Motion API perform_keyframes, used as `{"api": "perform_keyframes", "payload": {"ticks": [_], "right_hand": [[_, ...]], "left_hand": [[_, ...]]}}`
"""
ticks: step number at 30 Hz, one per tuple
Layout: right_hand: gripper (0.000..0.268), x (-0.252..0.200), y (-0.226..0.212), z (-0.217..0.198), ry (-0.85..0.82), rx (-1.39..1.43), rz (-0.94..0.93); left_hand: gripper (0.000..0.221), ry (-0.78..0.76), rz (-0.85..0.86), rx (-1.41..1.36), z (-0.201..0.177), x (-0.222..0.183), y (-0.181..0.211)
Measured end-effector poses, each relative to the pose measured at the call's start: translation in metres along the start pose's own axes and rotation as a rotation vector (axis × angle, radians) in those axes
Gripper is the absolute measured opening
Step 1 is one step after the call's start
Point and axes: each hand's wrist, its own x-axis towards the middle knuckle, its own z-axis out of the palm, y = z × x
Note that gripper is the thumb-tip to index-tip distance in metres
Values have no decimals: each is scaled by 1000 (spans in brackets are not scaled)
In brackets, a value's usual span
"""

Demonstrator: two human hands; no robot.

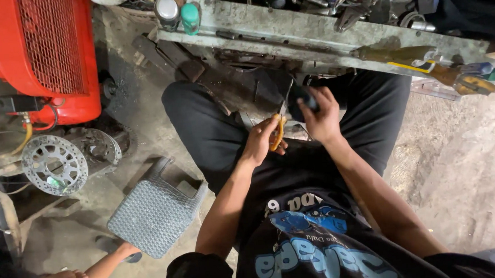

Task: The person sits on the floor of a repair workshop and repeatedly works the tips of a pair of pliers against a small dark handheld block, repositioning the pliers between passes. A second person is visible nearby but does not handle the pliers or the block.

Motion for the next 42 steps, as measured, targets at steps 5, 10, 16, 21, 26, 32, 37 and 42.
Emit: {"api": "perform_keyframes", "payload": {"ticks": [5, 10, 16, 21, 26, 32, 37, 42], "right_hand": [[28, -10, 20, -1, 75, 239, 173], [23, -17, 26, 2, 33, 288, 277], [22, -16, 23, 2, 41, 391, 261], [24, -16, 20, 1, -2, 421, 269], [23, -19, 23, 1, -31, 471, 284], [19, -26, 40, 9, -146, 489, 292], [26, -30, 54, 15, -269, 771, 722], [28, -21, 48, 7, -174, 1330, 1147]], "left_hand": [[30, 74, 133, 191, -8, 6, -17], [35, 153, 336, 438, -15, 12, -25], [31, 111, 258, 322, -8, 9, -16], [29, 47, 236, 252, -1, 5, -1], [27, 3, 193, 319, -1, 5, -2], [30, -26, 234, 369, 1, 8, -7], [45, 150, 443, 725, 9, 5, -7], [39, 163, 354, 865, 23, -4, 6]]}}
